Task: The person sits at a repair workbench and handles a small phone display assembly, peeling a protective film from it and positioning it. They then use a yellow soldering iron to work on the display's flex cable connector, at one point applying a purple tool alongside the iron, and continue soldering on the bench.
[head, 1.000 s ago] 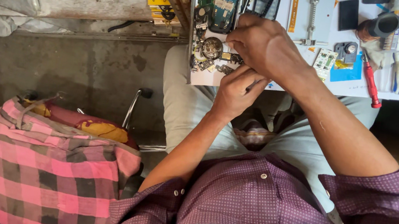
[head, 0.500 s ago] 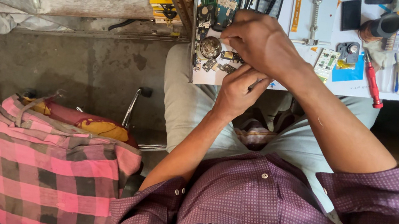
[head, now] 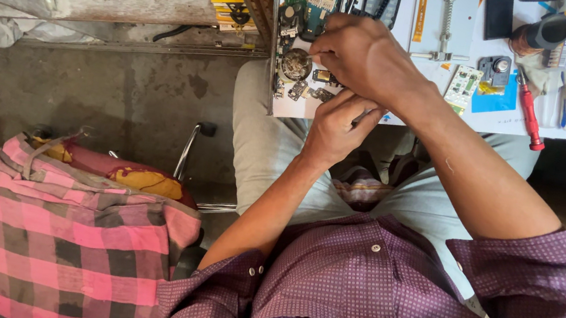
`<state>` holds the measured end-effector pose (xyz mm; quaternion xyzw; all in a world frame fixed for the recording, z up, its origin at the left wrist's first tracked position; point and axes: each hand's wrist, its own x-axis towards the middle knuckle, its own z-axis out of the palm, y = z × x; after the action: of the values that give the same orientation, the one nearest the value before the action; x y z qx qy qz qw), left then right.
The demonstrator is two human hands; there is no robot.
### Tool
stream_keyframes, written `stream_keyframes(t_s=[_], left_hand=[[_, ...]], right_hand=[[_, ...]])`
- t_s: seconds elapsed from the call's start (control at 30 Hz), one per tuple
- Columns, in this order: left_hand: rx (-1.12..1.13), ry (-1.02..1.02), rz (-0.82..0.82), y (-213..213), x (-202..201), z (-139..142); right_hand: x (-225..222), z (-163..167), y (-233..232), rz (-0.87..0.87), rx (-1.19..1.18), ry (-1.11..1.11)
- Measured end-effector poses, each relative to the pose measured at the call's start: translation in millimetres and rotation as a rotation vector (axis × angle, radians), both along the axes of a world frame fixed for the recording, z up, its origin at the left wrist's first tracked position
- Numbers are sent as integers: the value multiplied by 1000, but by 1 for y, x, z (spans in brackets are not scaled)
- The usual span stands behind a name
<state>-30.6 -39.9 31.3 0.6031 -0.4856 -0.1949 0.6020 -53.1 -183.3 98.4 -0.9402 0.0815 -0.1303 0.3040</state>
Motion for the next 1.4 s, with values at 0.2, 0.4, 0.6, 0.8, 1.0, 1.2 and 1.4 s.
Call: stream_keyframes(t_s=[0.2,0.4,0.6,0.8,1.0,1.2,1.4], left_hand=[[14,9,-1,0,0,-1],[29,29,-18,3,2,0],[21,11,-2,1,1,-1],[26,11,0,0,0,0],[1,29,-37,-3,1,13],[-26,-14,-40,-8,-4,18],[-62,-120,6,-14,-18,11]], right_hand=[[6,1,3,-8,67,-12],[1,4,3,-16,58,-5],[4,2,4,-4,24,-1],[5,4,3,-1,79,-19],[-26,24,-12,-74,116,-51],[-117,32,-6,-402,293,-79],[-185,12,28,-689,310,-126]])
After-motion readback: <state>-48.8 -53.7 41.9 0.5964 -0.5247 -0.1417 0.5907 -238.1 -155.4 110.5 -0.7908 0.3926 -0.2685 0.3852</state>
